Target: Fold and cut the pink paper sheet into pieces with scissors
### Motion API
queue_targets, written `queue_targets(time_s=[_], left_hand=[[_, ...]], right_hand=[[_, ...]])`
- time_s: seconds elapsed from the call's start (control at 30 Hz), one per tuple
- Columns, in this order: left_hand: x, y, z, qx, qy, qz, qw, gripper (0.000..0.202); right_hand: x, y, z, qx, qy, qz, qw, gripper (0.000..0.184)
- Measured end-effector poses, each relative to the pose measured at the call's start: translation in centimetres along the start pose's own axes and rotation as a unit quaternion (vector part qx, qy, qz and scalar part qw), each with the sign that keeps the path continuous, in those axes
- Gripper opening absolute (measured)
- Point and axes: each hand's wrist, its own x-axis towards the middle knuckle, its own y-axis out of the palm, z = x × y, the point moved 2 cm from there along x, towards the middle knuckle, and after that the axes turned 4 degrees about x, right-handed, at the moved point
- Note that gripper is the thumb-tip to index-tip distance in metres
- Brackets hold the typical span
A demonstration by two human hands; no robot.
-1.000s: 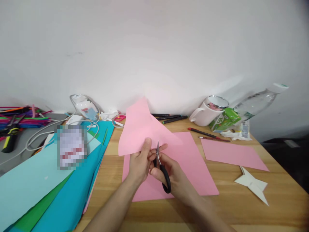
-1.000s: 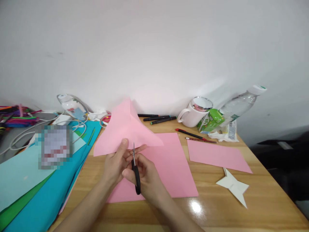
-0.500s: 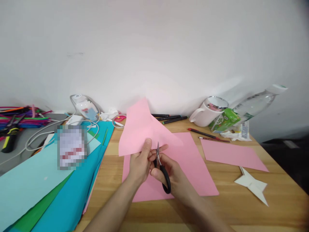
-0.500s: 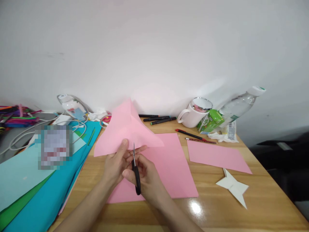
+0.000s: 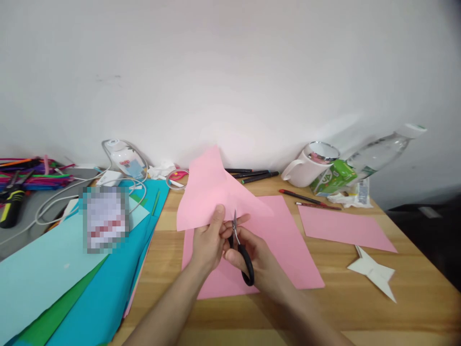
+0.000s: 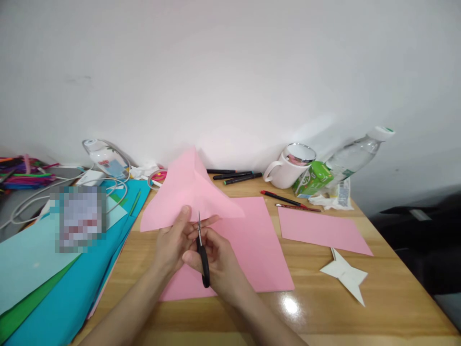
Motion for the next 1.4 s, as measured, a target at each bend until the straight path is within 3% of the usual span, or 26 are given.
queue_targets(time_s=[0.83,1.4], left_hand=[[-0.08,0.11,0.04,-0.018,-0.025,0.002,1.000,0.037],[-0.07,0.07,0.10,-0.031,-0.005,0.012,0.999,0.030]], right_hand=[[-0.07,-0.02,-0.06,0.007,0.000,0.003,1.000,0.036],[-0.04,0.14,0.00,-0.007,-0.006,-0.006,1.000,0.035]])
